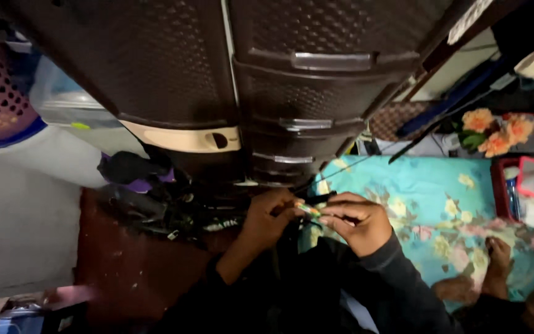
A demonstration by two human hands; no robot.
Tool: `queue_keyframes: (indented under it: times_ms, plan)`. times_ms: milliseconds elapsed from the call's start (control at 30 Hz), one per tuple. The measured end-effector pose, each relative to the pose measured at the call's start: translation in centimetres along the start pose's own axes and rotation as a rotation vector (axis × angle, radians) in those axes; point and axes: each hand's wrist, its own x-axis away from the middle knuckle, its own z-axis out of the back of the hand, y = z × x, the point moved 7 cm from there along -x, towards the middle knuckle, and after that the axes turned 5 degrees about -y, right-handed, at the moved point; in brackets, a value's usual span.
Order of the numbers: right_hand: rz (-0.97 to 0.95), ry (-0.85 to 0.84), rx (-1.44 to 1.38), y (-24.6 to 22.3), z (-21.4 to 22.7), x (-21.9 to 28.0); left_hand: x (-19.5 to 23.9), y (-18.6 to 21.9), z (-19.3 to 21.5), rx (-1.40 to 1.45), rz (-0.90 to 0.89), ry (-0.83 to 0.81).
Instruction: The person prepares a fiber optic cable by stripping it and then inserts the fiber into a blue mechanical splicer. They secure the connection by closing the device and sliding an orange locking clip into place.
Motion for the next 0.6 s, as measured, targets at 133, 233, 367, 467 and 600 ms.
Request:
queue_keyframes:
  times_ms: [133,233,367,467,600]
  plan:
    - [-0.050,-0.047,0.139,-1.7,-0.1,-0.1,0.3,1.7,0.3,-0.176,0.036,-0.038]
    - [-0.111,-0.081,0.051,-2.0,-0.1,0.3,0.5,3.0,0.1,-0.220,0.021,-0.075]
    - [-0.223,-0.121,-0.051,-0.1,-0.2,0.9,0.3,3.8,0.1,-0.143,-0.152,-0.086]
    - [-0.223,-0.124,-0.184,-1.4,-0.2,0.4,0.5,5.9,0.3,-0.224,-0.221,-0.069]
    - [-0.182,-0.134,-0.151,-2.3,-0.7,0.2,0.8,5.1,0.3,-0.293,-0.292,-0.053]
